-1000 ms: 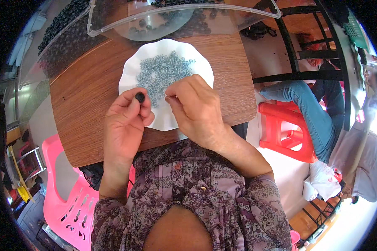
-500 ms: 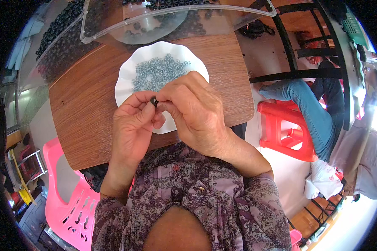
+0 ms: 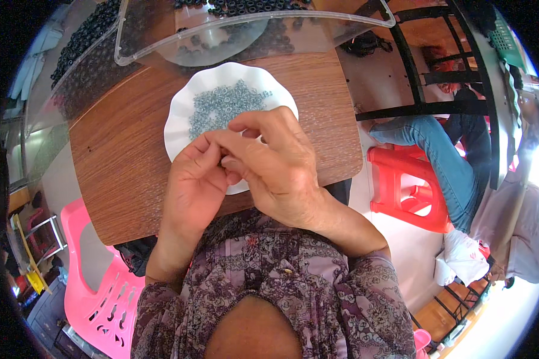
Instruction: The worker is inspecting black spherical hardware parts from a bin and sorting them on a manual workstation.
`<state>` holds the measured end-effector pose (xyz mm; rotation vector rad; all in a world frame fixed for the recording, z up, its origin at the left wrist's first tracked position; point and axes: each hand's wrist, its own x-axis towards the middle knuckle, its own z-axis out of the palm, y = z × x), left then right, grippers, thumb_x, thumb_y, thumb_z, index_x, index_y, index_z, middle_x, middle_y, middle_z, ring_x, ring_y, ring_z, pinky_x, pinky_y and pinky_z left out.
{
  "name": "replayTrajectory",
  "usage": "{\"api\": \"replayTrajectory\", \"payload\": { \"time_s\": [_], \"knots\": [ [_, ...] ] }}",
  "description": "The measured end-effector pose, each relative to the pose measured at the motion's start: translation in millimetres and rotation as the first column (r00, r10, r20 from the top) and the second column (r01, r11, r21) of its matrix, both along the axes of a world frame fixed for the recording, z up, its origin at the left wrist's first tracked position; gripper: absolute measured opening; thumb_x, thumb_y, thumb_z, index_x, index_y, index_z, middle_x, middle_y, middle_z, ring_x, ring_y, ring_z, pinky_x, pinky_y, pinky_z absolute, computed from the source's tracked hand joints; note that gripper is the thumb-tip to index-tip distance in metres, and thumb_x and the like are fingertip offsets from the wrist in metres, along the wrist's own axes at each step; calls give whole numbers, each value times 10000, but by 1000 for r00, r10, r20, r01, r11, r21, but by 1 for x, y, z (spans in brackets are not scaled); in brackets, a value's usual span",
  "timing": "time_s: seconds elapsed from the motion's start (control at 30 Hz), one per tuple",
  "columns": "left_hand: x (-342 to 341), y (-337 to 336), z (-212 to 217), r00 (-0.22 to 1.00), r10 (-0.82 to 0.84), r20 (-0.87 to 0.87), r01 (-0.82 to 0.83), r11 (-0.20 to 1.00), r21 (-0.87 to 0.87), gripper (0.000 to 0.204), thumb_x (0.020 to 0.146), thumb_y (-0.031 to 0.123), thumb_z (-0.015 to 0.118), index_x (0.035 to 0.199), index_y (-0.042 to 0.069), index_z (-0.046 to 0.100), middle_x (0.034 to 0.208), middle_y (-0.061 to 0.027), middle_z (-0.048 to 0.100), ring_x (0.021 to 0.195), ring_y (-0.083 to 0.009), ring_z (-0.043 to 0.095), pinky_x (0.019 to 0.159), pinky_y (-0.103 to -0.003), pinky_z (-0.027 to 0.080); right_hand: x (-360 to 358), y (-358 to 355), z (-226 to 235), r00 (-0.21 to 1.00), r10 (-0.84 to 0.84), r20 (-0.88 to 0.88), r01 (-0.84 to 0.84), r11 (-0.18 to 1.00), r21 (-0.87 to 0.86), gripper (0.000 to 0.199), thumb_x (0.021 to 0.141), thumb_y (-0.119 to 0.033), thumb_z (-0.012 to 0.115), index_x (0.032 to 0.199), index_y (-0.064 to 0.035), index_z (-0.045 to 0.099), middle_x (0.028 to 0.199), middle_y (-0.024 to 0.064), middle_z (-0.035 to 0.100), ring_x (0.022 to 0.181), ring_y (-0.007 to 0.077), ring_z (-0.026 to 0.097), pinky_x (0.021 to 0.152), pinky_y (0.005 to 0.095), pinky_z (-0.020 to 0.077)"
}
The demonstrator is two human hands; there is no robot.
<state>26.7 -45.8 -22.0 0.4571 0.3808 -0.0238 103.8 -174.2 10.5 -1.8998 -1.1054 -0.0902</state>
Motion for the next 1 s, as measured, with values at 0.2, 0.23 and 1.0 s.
{"api": "replayTrajectory", "payload": {
  "time_s": [0.2,0.23,1.0],
  "knots": [
    [5,-1,6,999,49,20,-48,998,-40,216,937,173,487,1045,-10,520,1046,-152,601,899,-205,570,818,-339,447,1,-15,-5,994,-105,15,104,992,77,291,681,22,698,966,22,638,904,136,601,785,211,547,616,290,442],
    [7,-2,5,999,46,19,-45,998,-41,216,937,173,487,1045,-10,520,1046,-152,601,899,-205,570,818,-339,447,-1,-16,-8,994,-80,69,76,995,61,286,682,31,694,962,14,640,897,123,604,770,212,548,607,293,441],
    [12,-14,6,993,80,92,-76,996,-41,261,974,228,401,1122,61,537,1236,-147,514,1144,-212,478,1006,-366,363,-3,8,-33,942,-91,324,105,994,-25,275,540,-24,627,815,-36,628,779,41,474,704,207,467,584,300,405]
  ]
}}
